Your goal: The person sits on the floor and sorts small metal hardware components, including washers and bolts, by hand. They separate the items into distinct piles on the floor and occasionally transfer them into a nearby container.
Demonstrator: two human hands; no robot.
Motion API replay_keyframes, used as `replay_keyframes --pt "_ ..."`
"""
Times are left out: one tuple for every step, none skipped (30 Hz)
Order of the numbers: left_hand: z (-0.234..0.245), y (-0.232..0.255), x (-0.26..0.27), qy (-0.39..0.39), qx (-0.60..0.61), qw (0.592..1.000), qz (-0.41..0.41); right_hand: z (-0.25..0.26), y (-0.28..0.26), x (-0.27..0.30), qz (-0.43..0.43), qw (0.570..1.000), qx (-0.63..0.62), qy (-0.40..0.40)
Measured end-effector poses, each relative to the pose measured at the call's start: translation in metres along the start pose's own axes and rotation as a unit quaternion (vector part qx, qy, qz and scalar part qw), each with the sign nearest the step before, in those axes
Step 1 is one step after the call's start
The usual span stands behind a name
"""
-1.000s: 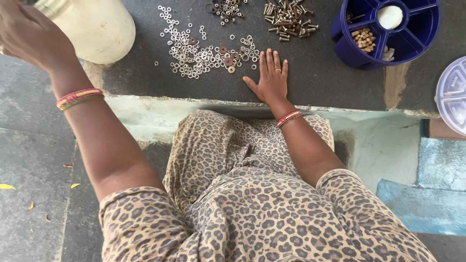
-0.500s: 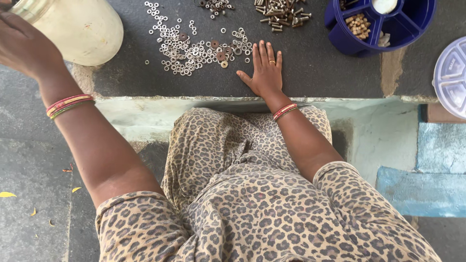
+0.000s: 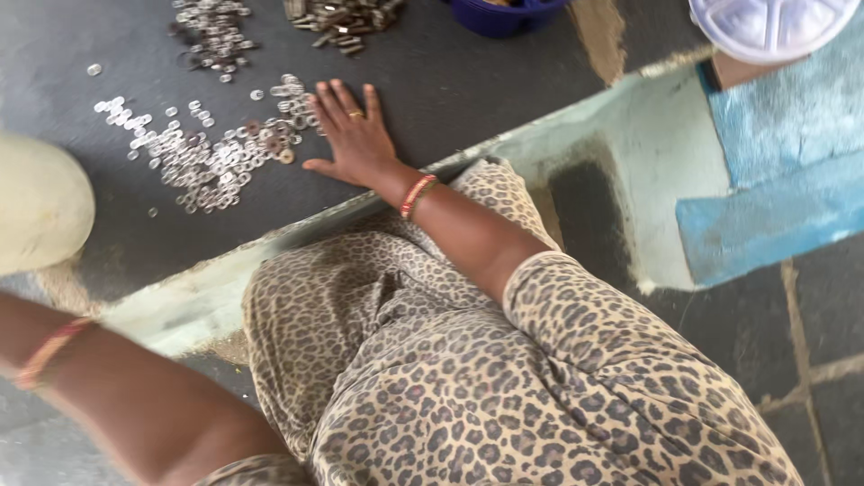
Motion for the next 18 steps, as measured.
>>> replay_keyframes --pt "-0.008 0.007 0.012 -0.014 0.036 0.999 -0.01 -0.001 -0.001 0.0 0.005 1.0 -0.007 0.004" --pt "-0.029 0.02 0.032 -0.037 0.079 0.996 -0.021 -0.002 -0.001 0.001 0.004 1.0 -0.005 0.013" --pt "-0.055 0.036 0.053 -0.074 0.126 0.989 -0.034 -0.003 -0.001 0.001 0.005 1.0 -0.002 0.021" --pt "-0.083 0.056 0.073 -0.112 0.178 0.977 -0.048 -0.004 0.0 0.0 0.007 1.0 0.0 0.03" --pt "-0.115 0.083 0.097 -0.155 0.227 0.959 -0.069 -0.009 0.0 -0.002 0.005 1.0 -0.005 0.023" --pt "-0.151 0.12 0.127 -0.22 0.297 0.924 -0.099 -0.016 -0.003 -0.003 0.004 1.0 -0.01 0.015" --pt "-0.185 0.162 0.158 -0.286 0.376 0.874 -0.112 -0.026 -0.003 -0.006 0.002 1.0 -0.013 0.007" --pt "-0.224 0.189 0.2 -0.334 0.649 0.66 0.176 -0.026 -0.004 -0.01 -0.011 0.996 0.02 0.082" --pt "-0.27 0.238 0.24 -0.419 0.695 0.437 0.389 -0.026 -0.008 -0.011 -0.025 0.986 0.054 0.154" --pt "-0.268 0.267 0.256 -0.439 0.612 0.566 0.335 -0.027 -0.007 -0.01 -0.039 0.969 0.089 0.226" --pt "-0.266 0.299 0.269 -0.447 0.515 0.679 0.271 -0.037 -0.005 -0.013 -0.022 0.977 0.025 0.212" --pt "-0.271 0.332 0.268 -0.461 0.514 0.68 0.246 -0.044 -0.007 -0.014 -0.005 0.98 -0.038 0.197" --pt "-0.275 0.359 0.264 -0.472 0.512 0.683 0.222 -0.049 -0.008 -0.015 0.017 0.978 -0.103 0.18" --pt "-0.277 0.381 0.261 -0.482 0.509 0.685 0.198 -0.044 -0.003 -0.014 0.019 0.966 -0.134 0.219" --pt "-0.278 0.393 0.262 -0.511 0.44 0.719 0.171 -0.037 -0.001 -0.011 0.027 0.952 -0.167 0.257" --pt "-0.279 0.4 0.264 -0.536 0.367 0.746 0.144 -0.027 0.001 -0.008 0.034 0.934 -0.199 0.294" --pt "-0.279 0.402 0.265 -0.556 0.29 0.77 0.117 -0.025 -0.001 -0.013 0.031 0.958 -0.158 0.238" --pt "-0.27 0.41 0.264 -0.544 0.337 0.766 0.07 -0.022 0.0 -0.016 0.028 0.976 -0.114 0.181"
Point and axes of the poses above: each hand's wrist, its own x-axis away from the middle knuckle, its own z-axis out of the back of the hand, y = z × x, the point moved 7 cm from there along -x, towards the middle knuckle, and after that the axes turned 14 degrees about x, right-handed, at the moved point
